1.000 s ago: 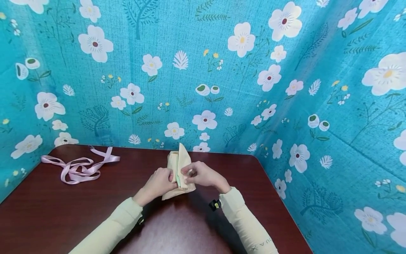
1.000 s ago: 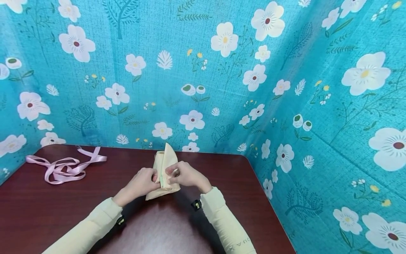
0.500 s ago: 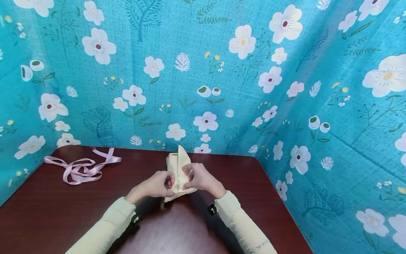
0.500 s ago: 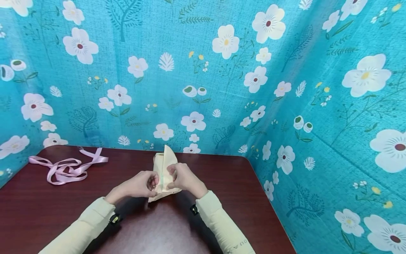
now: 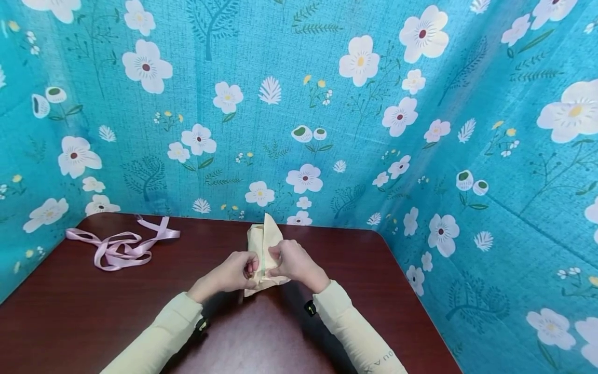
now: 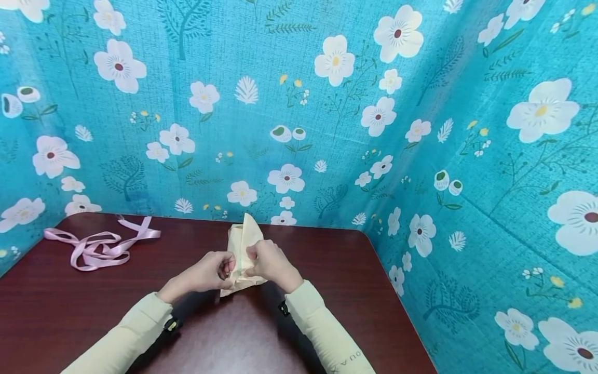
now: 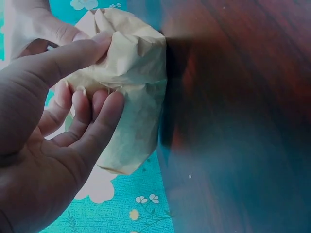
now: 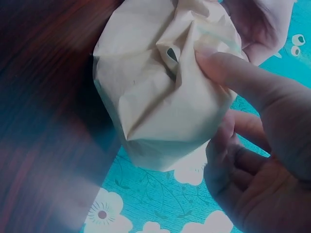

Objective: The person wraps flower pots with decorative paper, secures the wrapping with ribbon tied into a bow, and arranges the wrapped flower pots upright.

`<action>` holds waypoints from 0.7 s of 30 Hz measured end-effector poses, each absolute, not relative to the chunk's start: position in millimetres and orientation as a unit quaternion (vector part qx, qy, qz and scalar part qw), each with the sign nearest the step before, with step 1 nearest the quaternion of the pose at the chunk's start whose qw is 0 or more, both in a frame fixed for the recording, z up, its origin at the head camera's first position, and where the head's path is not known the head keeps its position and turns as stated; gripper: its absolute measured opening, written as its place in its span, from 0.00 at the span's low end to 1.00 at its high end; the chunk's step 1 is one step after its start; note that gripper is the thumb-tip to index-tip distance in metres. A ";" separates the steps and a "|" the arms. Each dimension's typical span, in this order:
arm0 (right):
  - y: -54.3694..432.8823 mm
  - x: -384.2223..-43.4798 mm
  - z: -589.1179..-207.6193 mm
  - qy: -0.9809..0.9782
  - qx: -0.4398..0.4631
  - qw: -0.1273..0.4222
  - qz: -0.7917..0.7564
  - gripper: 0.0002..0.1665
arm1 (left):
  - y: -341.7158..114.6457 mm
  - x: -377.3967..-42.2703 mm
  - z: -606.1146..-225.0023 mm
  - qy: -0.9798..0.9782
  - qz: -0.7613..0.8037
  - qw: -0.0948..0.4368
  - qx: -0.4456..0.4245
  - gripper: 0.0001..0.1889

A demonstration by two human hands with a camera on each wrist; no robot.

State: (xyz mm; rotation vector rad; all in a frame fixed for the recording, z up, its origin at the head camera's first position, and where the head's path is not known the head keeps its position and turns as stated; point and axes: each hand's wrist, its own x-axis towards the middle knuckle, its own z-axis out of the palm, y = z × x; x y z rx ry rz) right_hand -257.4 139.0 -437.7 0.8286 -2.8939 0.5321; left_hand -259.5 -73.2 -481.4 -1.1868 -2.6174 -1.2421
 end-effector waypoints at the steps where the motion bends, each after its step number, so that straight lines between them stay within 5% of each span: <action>1: 138.8 -257.4 -437.7 -0.947 0.269 0.047 0.169 0.23 | -72.6 -259.4 -482.0 -0.837 -0.396 0.009 -0.377 0.20; 3: 138.9 -257.2 -438.2 -0.950 0.264 0.055 0.159 0.21 | -72.0 -259.5 -483.2 -0.840 -0.394 0.015 -0.373 0.20; 8: 140.3 -255.8 -441.5 -0.949 0.254 0.043 0.184 0.37 | -71.3 -259.4 -484.2 -0.844 -0.392 0.021 -0.366 0.20; 21: 130.0 -239.3 -440.0 -0.951 0.296 0.046 0.072 0.36 | -72.8 -260.0 -483.8 -0.841 -0.399 0.013 -0.366 0.21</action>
